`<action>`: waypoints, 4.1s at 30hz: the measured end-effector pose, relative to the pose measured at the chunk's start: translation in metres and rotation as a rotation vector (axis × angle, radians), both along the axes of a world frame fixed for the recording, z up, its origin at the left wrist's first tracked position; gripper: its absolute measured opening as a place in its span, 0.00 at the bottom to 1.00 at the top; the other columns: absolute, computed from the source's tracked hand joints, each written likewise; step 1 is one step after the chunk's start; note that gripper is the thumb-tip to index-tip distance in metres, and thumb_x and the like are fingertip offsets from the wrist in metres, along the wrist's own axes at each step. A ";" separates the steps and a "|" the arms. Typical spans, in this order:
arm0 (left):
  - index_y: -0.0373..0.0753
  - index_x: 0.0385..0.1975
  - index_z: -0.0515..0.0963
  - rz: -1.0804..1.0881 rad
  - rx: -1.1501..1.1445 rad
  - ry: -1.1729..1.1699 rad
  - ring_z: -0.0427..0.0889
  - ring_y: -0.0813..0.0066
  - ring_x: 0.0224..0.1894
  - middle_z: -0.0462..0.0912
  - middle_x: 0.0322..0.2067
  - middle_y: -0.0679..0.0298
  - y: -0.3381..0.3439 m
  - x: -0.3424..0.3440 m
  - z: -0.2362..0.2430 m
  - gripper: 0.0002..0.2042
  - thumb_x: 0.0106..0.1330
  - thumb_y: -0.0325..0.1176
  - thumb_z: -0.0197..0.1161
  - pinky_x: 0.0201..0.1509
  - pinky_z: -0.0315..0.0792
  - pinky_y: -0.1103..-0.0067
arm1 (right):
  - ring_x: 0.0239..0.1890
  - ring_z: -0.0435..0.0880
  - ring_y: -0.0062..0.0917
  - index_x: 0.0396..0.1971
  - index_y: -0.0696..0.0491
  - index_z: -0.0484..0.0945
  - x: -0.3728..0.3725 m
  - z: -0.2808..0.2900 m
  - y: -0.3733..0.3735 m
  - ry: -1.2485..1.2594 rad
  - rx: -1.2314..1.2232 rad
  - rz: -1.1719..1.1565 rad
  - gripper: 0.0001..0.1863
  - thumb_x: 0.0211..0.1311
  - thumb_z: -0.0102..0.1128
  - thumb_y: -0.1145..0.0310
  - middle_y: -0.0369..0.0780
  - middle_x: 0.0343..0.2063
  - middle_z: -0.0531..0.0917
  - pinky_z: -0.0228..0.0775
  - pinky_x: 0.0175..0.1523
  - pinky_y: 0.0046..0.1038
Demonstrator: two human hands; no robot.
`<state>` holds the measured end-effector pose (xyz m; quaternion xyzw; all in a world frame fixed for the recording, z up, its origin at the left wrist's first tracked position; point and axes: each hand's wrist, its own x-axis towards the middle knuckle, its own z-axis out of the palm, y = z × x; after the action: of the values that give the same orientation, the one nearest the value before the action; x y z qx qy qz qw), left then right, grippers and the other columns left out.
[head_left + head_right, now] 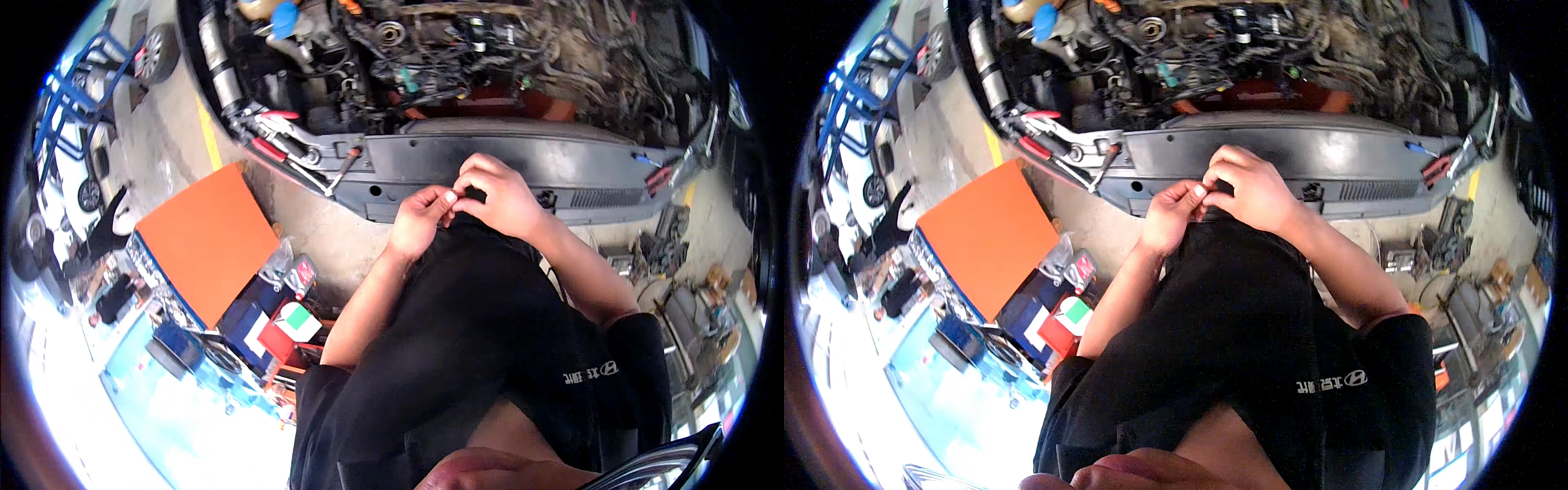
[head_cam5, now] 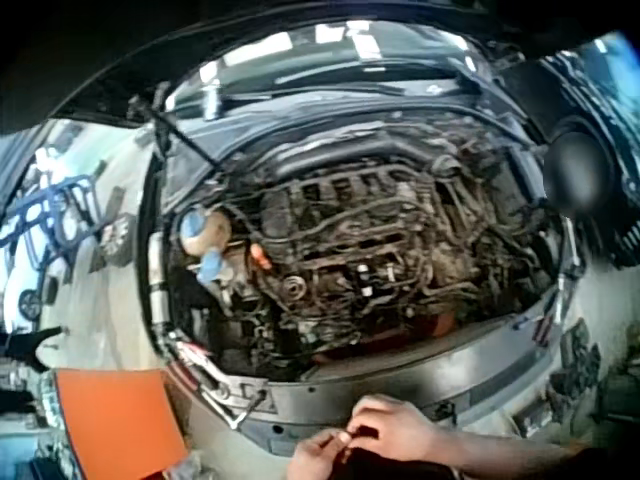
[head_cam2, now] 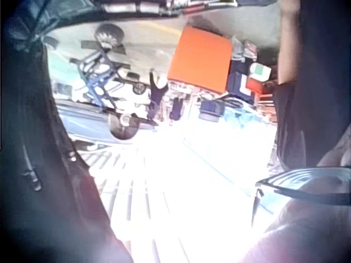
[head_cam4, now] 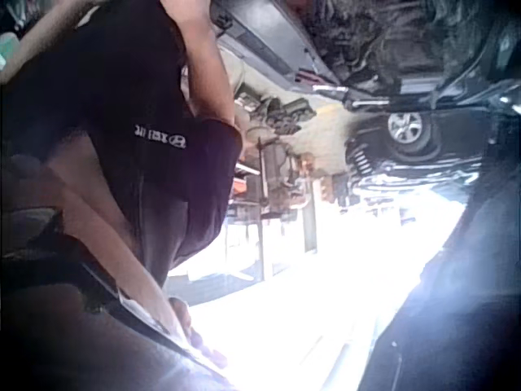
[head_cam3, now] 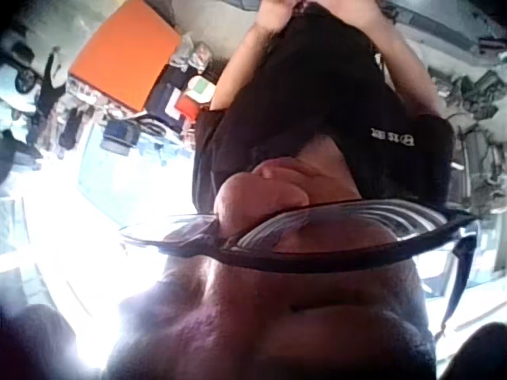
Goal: The person works on a car engine with the hood open, manipulating hoses and electrical connectors. They apply a substance from a tube to a connector and reattach it, then use a wrench to tighten a bolt on the engine.
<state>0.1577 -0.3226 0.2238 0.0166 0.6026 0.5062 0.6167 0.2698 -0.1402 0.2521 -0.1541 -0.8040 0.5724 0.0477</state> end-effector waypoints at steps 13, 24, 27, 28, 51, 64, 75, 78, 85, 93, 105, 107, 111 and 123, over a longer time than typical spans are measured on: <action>0.33 0.54 0.82 0.702 -0.205 0.086 0.74 0.84 0.33 0.81 0.36 0.69 -0.218 -0.087 -0.044 0.15 0.79 0.39 0.63 0.38 0.71 0.84 | 0.52 0.82 0.28 0.36 0.48 0.80 -0.214 -0.120 -0.180 0.206 0.807 0.519 0.06 0.65 0.56 0.64 0.34 0.40 0.83 0.71 0.57 0.35; 0.36 0.52 0.80 0.661 0.146 -0.280 0.78 0.79 0.40 0.84 0.42 0.66 -0.172 -0.125 -0.042 0.14 0.82 0.41 0.58 0.49 0.77 0.79 | 0.48 0.84 0.43 0.52 0.54 0.77 -0.104 0.014 -0.131 0.205 0.078 0.442 0.11 0.73 0.59 0.69 0.43 0.45 0.79 0.77 0.52 0.45; 0.37 0.50 0.80 0.583 0.202 -0.345 0.77 0.80 0.39 0.85 0.44 0.63 -0.120 -0.107 -0.028 0.14 0.83 0.43 0.56 0.46 0.76 0.80 | 0.50 0.84 0.43 0.52 0.53 0.77 -0.053 0.038 -0.107 0.098 -0.120 0.308 0.11 0.73 0.61 0.72 0.42 0.48 0.80 0.78 0.54 0.43; 0.37 0.49 0.80 0.526 0.251 -0.413 0.76 0.80 0.38 0.85 0.44 0.63 -0.105 -0.103 -0.029 0.14 0.83 0.43 0.56 0.43 0.74 0.80 | 0.52 0.84 0.44 0.52 0.52 0.77 -0.037 0.042 -0.100 0.052 -0.164 0.251 0.12 0.73 0.61 0.70 0.43 0.48 0.81 0.77 0.55 0.43; 0.31 0.49 0.81 0.064 0.186 -0.119 0.76 0.81 0.34 0.85 0.38 0.61 0.217 0.007 -0.048 0.14 0.81 0.38 0.61 0.40 0.74 0.80 | 0.49 0.89 0.42 0.55 0.56 0.77 0.083 0.003 0.151 -0.538 -0.028 0.237 0.22 0.73 0.63 0.54 0.47 0.44 0.89 0.78 0.52 0.43; 0.43 0.46 0.81 0.384 -0.438 -0.375 0.77 0.80 0.29 0.88 0.41 0.65 0.309 -0.001 -0.259 0.08 0.78 0.39 0.65 0.33 0.78 0.81 | 0.53 0.86 0.48 0.48 0.57 0.85 0.007 -0.202 0.226 -0.948 0.167 0.410 0.22 0.70 0.66 0.51 0.51 0.47 0.88 0.77 0.58 0.47; 0.37 0.48 0.82 0.331 -0.530 -0.276 0.85 0.62 0.37 0.87 0.42 0.60 0.298 0.010 -0.373 0.10 0.76 0.36 0.66 0.43 0.80 0.64 | 0.48 0.88 0.52 0.83 0.50 0.39 -0.007 -0.251 0.219 -0.863 0.146 0.278 0.62 0.56 0.74 0.61 0.58 0.47 0.87 0.79 0.55 0.49; 0.36 0.50 0.82 0.316 -0.491 -0.274 0.85 0.61 0.42 0.88 0.43 0.59 0.305 0.008 -0.364 0.12 0.76 0.36 0.65 0.48 0.79 0.62 | 0.51 0.87 0.52 0.83 0.48 0.41 -0.003 -0.265 0.222 -0.844 0.033 0.236 0.61 0.55 0.74 0.61 0.57 0.49 0.87 0.79 0.57 0.47; 0.29 0.53 0.83 -0.036 -0.604 0.140 0.87 0.61 0.50 0.88 0.51 0.54 0.320 0.002 -0.349 0.22 0.71 0.44 0.65 0.54 0.79 0.62 | 0.41 0.87 0.38 0.81 0.42 0.52 -0.008 -0.263 0.213 -0.852 0.133 0.108 0.51 0.62 0.72 0.65 0.45 0.36 0.88 0.77 0.50 0.38; 0.32 0.51 0.86 -0.408 -0.599 0.322 0.88 0.54 0.58 0.88 0.54 0.49 0.325 -0.023 -0.257 0.22 0.73 0.40 0.49 0.60 0.80 0.64 | 0.42 0.89 0.36 0.80 0.43 0.58 -0.001 -0.260 0.226 -0.750 -0.051 0.032 0.47 0.60 0.68 0.66 0.45 0.41 0.90 0.81 0.49 0.38; 0.33 0.45 0.85 -0.875 -0.167 0.888 0.87 0.48 0.52 0.88 0.46 0.47 0.196 -0.048 -0.112 0.16 0.74 0.42 0.61 0.59 0.79 0.59 | 0.28 0.80 0.14 0.81 0.43 0.54 -0.008 -0.216 0.221 -0.716 -0.406 -0.085 0.44 0.70 0.67 0.68 0.31 0.29 0.83 0.66 0.29 0.20; 0.36 0.40 0.85 -0.775 -0.094 1.038 0.88 0.49 0.49 0.89 0.42 0.50 0.179 -0.041 -0.102 0.14 0.73 0.42 0.62 0.56 0.80 0.59 | 0.29 0.78 0.12 0.81 0.43 0.55 -0.001 -0.220 0.224 -0.751 -0.317 -0.045 0.44 0.70 0.67 0.68 0.29 0.30 0.82 0.63 0.31 0.19; 0.40 0.31 0.81 -0.427 0.098 1.422 0.87 0.57 0.39 0.86 0.33 0.59 0.153 -0.020 -0.107 0.10 0.69 0.40 0.65 0.45 0.82 0.64 | 0.30 0.77 0.10 0.82 0.40 0.55 0.001 -0.224 0.231 -0.835 -0.188 -0.007 0.44 0.70 0.66 0.66 0.27 0.30 0.83 0.63 0.31 0.19; 0.47 0.26 0.79 -0.218 0.166 1.691 0.84 0.70 0.31 0.80 0.26 0.70 0.150 -0.005 -0.126 0.08 0.62 0.40 0.69 0.32 0.80 0.71 | 0.35 0.87 0.20 0.83 0.45 0.45 -0.014 -0.274 0.241 -0.793 -0.514 -0.121 0.50 0.71 0.69 0.68 0.38 0.36 0.86 0.68 0.34 0.22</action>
<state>0.1522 -0.1730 0.0977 0.4916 0.8160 0.3041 0.0021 0.2561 0.1009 -0.0220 -0.4138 -0.5821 0.6461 -0.2692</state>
